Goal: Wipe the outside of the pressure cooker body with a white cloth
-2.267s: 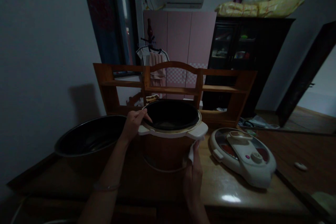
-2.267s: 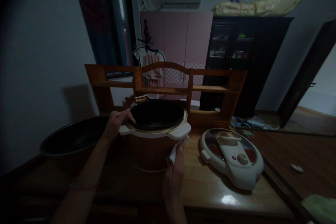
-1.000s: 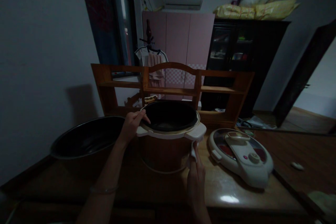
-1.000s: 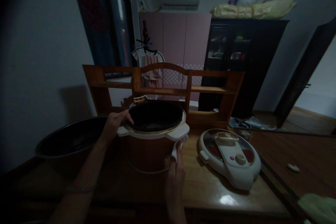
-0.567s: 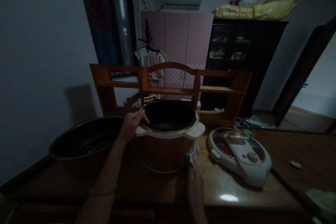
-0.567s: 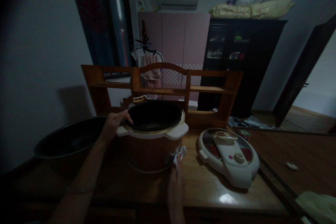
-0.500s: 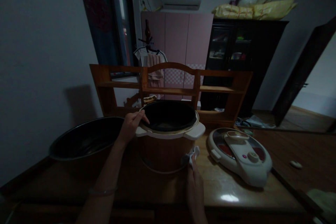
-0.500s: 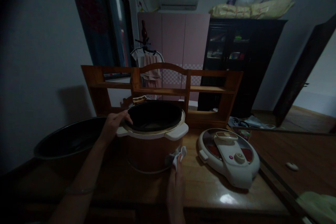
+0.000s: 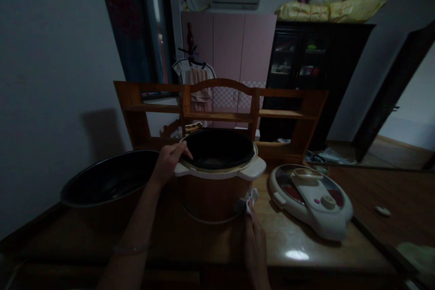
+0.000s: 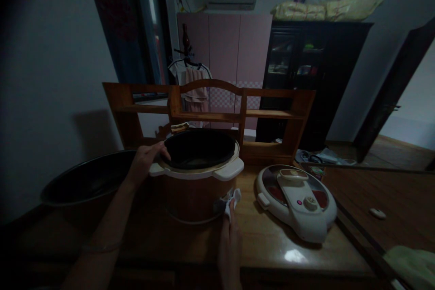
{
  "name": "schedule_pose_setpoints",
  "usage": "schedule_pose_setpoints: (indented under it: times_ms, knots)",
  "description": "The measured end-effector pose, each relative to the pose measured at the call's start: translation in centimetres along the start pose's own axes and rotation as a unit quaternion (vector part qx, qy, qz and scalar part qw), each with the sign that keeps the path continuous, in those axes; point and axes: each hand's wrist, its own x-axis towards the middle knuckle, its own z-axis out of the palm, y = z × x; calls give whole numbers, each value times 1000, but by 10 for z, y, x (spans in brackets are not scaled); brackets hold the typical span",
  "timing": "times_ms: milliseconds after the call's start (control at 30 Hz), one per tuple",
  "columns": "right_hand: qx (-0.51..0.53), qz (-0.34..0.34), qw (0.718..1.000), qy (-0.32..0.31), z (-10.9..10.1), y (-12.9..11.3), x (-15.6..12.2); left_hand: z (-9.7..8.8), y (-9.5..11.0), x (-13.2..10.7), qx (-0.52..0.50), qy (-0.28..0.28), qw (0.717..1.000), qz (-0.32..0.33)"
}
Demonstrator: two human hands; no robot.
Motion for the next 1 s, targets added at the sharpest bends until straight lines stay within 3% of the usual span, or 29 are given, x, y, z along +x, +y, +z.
schedule_pose_setpoints:
  times_ms: [1000]
  knots:
    - [-3, 10, 1000, -3, -2, -1, -3, 0, 1, 0, -7, -3, 1000, 0]
